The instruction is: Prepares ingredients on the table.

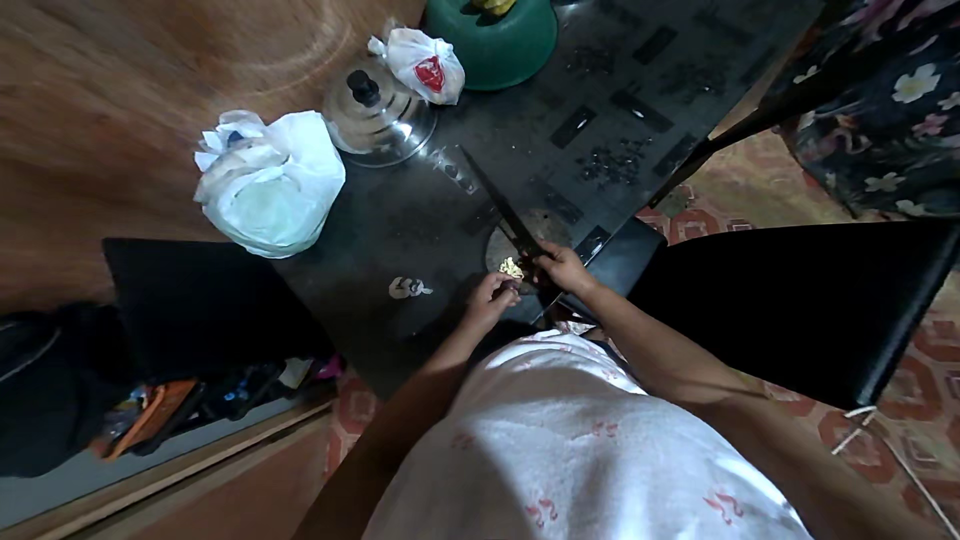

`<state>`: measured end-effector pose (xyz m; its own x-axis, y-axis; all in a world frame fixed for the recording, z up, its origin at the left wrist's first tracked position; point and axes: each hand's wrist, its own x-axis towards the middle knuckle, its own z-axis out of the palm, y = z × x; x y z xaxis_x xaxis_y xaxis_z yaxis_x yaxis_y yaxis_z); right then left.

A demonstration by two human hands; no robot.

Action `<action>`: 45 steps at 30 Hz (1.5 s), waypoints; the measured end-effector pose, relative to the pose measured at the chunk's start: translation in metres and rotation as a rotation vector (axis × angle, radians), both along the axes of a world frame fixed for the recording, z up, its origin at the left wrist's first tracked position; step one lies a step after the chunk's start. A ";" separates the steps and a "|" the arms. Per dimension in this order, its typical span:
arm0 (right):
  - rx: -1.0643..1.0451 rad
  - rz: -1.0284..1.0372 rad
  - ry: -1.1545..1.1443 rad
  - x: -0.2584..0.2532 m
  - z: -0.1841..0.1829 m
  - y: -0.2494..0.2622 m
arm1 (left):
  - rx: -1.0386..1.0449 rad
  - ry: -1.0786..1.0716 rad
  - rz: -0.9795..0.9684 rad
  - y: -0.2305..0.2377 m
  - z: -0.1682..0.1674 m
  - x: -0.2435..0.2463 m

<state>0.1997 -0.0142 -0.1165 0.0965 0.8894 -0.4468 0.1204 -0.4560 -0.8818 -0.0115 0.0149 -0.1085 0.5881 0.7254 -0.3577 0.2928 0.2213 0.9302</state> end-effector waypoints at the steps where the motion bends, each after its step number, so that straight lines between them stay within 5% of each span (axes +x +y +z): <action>1: 0.005 -0.012 -0.017 0.002 -0.001 0.005 | -0.009 -0.012 0.025 -0.001 0.002 -0.002; 9: -0.089 0.083 -0.031 0.004 0.005 0.002 | -0.371 -0.250 0.363 -0.004 0.029 -0.027; 13: 0.217 0.046 -0.027 -0.012 0.044 -0.019 | -0.507 -0.377 0.494 -0.003 0.051 -0.035; 18: 0.311 0.284 -0.064 -0.034 0.091 -0.024 | -0.475 -0.476 0.433 -0.003 0.073 -0.041; 24: 0.460 0.396 -0.372 -0.059 0.093 -0.036 | -0.391 -0.567 0.475 -0.016 0.077 -0.050; 45: 0.520 0.319 0.018 -0.064 0.086 -0.041 | -0.327 -0.521 0.475 -0.022 0.071 -0.046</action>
<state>0.1355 -0.0547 -0.0306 -0.2143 0.9752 0.0549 0.1629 0.0911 -0.9824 -0.0576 -0.0067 -0.0371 0.3915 0.8470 -0.3596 -0.3597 0.5006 0.7874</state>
